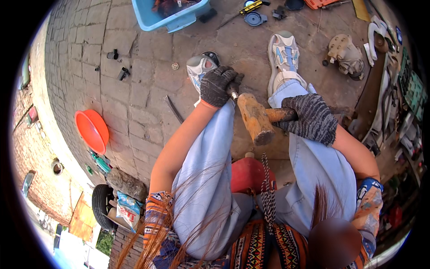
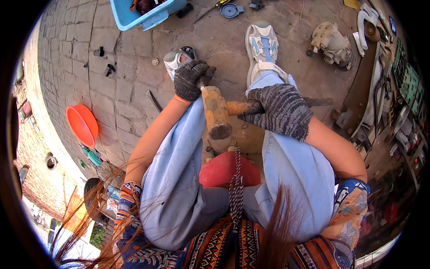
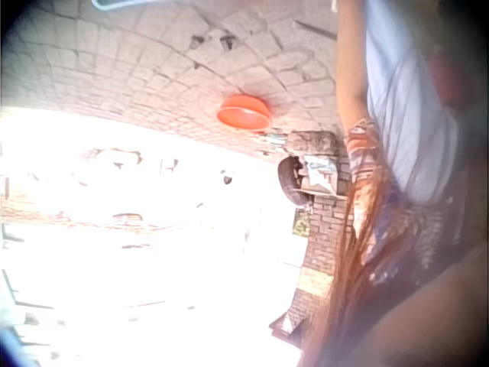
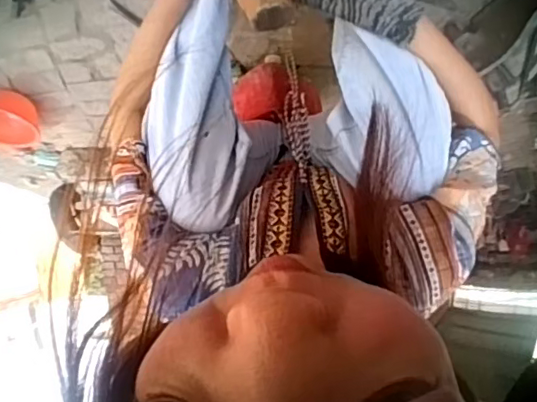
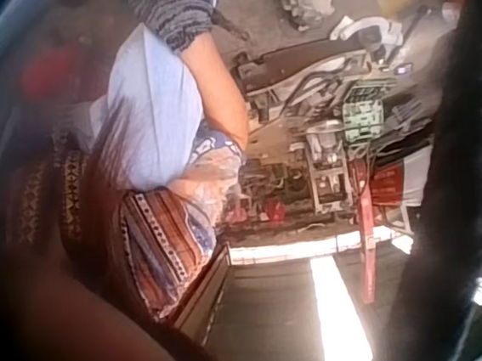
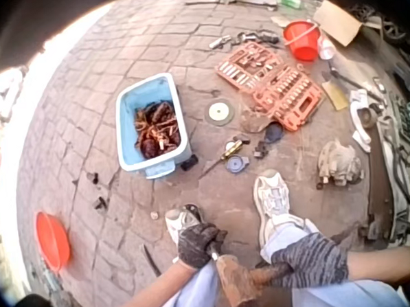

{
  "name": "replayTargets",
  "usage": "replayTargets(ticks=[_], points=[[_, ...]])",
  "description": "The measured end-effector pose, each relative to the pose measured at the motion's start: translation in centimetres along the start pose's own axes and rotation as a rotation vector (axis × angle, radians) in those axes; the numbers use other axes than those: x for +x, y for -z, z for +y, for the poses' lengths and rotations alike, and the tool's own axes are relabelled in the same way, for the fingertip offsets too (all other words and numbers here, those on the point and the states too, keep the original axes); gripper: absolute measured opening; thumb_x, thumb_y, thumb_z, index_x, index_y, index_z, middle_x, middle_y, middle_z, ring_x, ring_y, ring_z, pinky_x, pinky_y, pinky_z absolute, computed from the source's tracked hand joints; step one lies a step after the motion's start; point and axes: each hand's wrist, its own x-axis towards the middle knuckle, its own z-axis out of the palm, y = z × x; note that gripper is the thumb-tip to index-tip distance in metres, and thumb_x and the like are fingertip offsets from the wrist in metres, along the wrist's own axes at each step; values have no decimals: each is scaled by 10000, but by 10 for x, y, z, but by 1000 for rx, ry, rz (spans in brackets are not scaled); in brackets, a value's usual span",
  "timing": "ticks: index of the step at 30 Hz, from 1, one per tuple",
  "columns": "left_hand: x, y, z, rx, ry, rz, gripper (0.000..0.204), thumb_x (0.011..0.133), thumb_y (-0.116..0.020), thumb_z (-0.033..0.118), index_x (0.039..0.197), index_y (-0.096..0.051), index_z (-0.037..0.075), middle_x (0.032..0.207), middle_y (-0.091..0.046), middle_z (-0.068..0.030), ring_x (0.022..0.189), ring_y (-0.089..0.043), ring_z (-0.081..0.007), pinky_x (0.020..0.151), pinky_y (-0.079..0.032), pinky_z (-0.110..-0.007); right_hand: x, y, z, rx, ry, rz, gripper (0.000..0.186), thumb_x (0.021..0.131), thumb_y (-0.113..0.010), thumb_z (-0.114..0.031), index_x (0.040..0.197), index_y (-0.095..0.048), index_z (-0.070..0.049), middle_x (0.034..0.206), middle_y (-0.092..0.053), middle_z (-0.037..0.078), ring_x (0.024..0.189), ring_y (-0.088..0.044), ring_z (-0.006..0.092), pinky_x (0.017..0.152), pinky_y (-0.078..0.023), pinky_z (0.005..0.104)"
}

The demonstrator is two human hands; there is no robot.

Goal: The person sits on a paved surface and repeatedly strikes a small metal object held in their left hand with a hammer in their right hand. The person adjusts the object's position occasionally while continuing to hammer it.

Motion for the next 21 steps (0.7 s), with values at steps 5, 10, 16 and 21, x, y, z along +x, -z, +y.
replayTargets(ticks=[5, 10, 16, 21], points=[[-1, -2, -3, -2, 11, 13, 136, 737, -717, 179, 829, -684, 84, 847, -662, -107, 750, -643, -315, 653, -503, -389, -1, 0, 0, 23, 16, 32, 413, 783, -698, -487, 891, -677, -90, 732, -641, 115, 704, -624, 277, 692, -478, 376], [1, -4, 1, 57, 21, -6, 151, 771, -709, 223, 838, -688, 89, 845, -661, -108, 754, -642, -299, 666, -495, -389, -1, 0, 1, 59, -1, 22, 395, 783, -704, -468, 894, -679, -89, 732, -638, 118, 710, -623, 278, 689, -479, 377], [0, -13, -14, 65, -45, 38, 157, 763, -712, 222, 859, -689, 99, 857, -666, -95, 771, -648, -287, 663, -500, -382, -1, -3, 0, 23, 76, 115, 362, 773, -713, -442, 908, -674, -108, 757, -649, 112, 703, -630, 287, 677, -482, 387], [0, -9, -16, 49, -18, 2, 161, 745, -724, 220, 855, -690, 108, 850, -666, -88, 772, -648, -288, 662, -499, -383, -4, -3, -3, -211, 404, 33, 324, 742, -698, -414, 932, -659, -155, 746, -644, 83, 713, -653, 262, 638, -489, 425]])
